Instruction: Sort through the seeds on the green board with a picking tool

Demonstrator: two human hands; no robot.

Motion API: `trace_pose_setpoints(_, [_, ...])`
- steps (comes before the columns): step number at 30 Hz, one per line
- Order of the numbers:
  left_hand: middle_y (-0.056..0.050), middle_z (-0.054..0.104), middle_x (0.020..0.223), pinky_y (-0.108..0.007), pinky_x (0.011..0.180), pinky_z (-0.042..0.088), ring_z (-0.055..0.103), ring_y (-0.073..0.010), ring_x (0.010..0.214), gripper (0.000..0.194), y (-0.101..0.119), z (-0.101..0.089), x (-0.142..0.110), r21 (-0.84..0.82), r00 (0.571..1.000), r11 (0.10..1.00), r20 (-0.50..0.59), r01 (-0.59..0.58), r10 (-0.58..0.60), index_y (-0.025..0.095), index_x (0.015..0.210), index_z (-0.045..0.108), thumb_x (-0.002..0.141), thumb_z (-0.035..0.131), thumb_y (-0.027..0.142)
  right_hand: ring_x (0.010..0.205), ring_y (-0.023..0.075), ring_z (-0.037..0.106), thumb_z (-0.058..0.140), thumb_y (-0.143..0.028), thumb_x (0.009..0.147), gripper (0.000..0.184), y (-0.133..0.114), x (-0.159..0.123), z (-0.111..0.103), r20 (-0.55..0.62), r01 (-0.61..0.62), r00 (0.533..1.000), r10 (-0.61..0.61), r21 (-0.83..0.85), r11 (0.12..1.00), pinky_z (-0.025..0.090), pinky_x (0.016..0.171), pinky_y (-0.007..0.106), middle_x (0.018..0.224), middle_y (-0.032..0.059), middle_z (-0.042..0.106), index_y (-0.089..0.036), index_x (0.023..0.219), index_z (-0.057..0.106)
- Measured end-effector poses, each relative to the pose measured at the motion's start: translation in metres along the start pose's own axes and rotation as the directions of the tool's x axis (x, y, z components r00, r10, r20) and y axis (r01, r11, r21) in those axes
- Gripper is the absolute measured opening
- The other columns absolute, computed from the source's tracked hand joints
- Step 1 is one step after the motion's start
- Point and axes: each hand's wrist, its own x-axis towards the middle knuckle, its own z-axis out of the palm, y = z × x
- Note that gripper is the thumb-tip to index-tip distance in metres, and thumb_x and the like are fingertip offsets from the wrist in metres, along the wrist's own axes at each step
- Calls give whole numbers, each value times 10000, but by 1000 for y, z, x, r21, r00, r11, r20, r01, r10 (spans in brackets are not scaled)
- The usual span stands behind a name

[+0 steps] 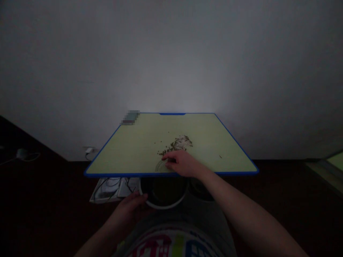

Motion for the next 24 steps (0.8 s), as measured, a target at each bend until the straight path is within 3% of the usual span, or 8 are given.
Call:
trace_pose_setpoints(6, [-120, 778, 925, -360, 800, 563, 720, -259, 883, 169, -2, -2, 2, -13, 1000, 1000, 17, -5, 5, 122, 883, 695, 722, 710, 170, 763, 164, 656, 581, -215, 819, 289, -7, -10, -2, 42, 19, 999, -19, -14, 1000, 486, 716, 275, 874, 33, 734, -185, 1081, 698])
trace_pose_setpoints(10, [-103, 781, 879, -343, 760, 571, 726, -239, 830, 121, 0, 2, 0, -3, 1000, 1000, -11, -17, 17, 127, 857, 693, 739, 691, 159, 828, 176, 668, 566, -219, 839, 268, -10, -27, 2, 1, 63, 998, -63, -37, 997, 492, 771, 291, 936, 41, 738, -202, 1072, 699])
trace_pose_setpoints(16, [-101, 781, 838, -333, 756, 571, 727, -239, 815, 96, 3, 5, -3, -13, 1000, 1000, 7, -1, 2, 124, 825, 693, 734, 698, 154, 910, 187, 665, 553, -240, 853, 255, -4, -55, -1, -186, 6, 982, -22, -87, 996, 494, 816, 300, 1002, 50, 728, -210, 1068, 686])
trace_pose_setpoints(24, [-88, 780, 859, -349, 759, 575, 725, -233, 817, 98, 0, 4, -2, 11, 999, 999, -32, -33, 34, 140, 809, 683, 720, 715, 164, 845, 215, 656, 524, -295, 875, 197, 9, -65, -23, -409, -52, 911, -57, -251, 967, 506, 789, 344, 896, 65, 720, -216, 920, 699])
